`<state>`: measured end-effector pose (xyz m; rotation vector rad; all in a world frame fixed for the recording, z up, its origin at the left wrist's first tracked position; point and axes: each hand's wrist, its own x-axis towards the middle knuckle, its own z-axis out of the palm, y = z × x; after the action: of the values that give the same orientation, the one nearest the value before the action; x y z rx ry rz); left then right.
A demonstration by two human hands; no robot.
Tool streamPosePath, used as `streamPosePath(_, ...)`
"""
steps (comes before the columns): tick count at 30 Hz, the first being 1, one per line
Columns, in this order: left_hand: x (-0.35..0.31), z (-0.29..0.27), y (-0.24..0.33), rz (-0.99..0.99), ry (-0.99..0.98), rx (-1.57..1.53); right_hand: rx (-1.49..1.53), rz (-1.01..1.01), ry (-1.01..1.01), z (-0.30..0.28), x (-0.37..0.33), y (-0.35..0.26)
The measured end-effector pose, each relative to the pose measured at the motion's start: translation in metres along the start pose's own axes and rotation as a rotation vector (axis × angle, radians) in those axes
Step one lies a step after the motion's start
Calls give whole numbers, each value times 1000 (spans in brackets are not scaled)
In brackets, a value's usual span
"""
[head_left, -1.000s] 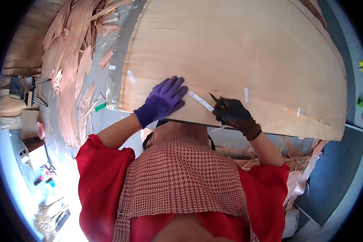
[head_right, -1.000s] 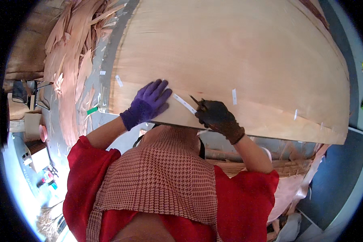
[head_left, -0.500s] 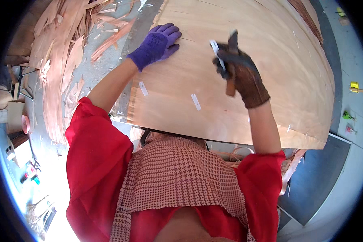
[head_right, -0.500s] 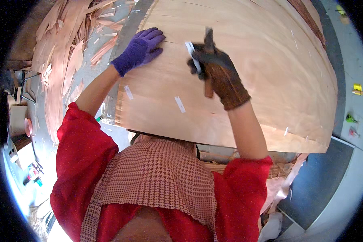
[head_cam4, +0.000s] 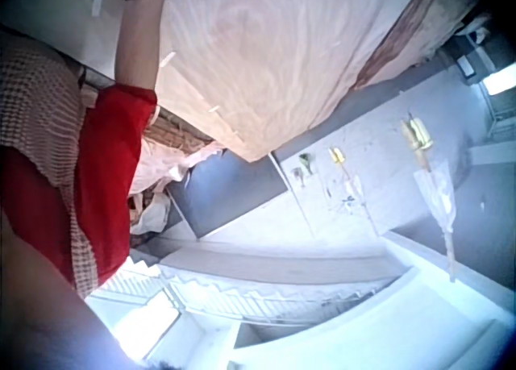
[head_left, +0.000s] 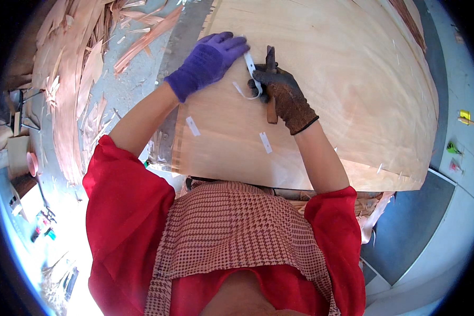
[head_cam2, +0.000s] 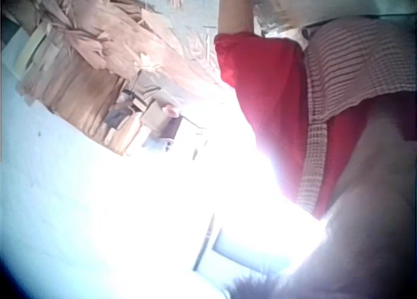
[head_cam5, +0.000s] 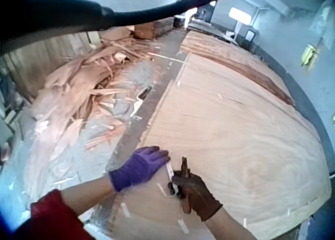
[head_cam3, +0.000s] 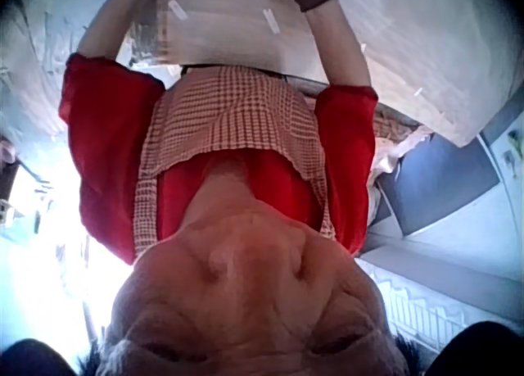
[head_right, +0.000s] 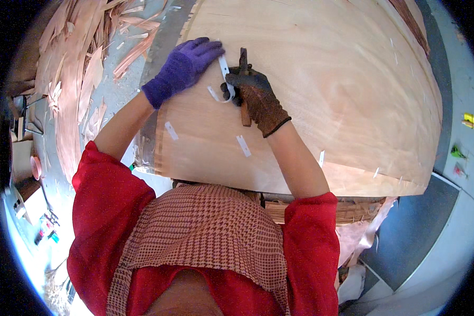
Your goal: The person applies adhesive markers to wood veneer sheets, measures and trims the sheets using a tape measure and a utility knife, and then lifts and stacks the sheets together.
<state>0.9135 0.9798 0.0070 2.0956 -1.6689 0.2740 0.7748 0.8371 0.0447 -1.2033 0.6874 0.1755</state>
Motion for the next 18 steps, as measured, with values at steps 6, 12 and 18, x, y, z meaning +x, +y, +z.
streamPosePath(6,1,-6,5,115,-151,274,-146,-25,15,-7,-15,-7)
streamPosePath(12,7,-15,8,151,-218,274,-591,-51,7,-31,-10,-38)
streamPosePath(18,3,-40,-1,131,-274,77,-287,3,105,-64,-15,-75)
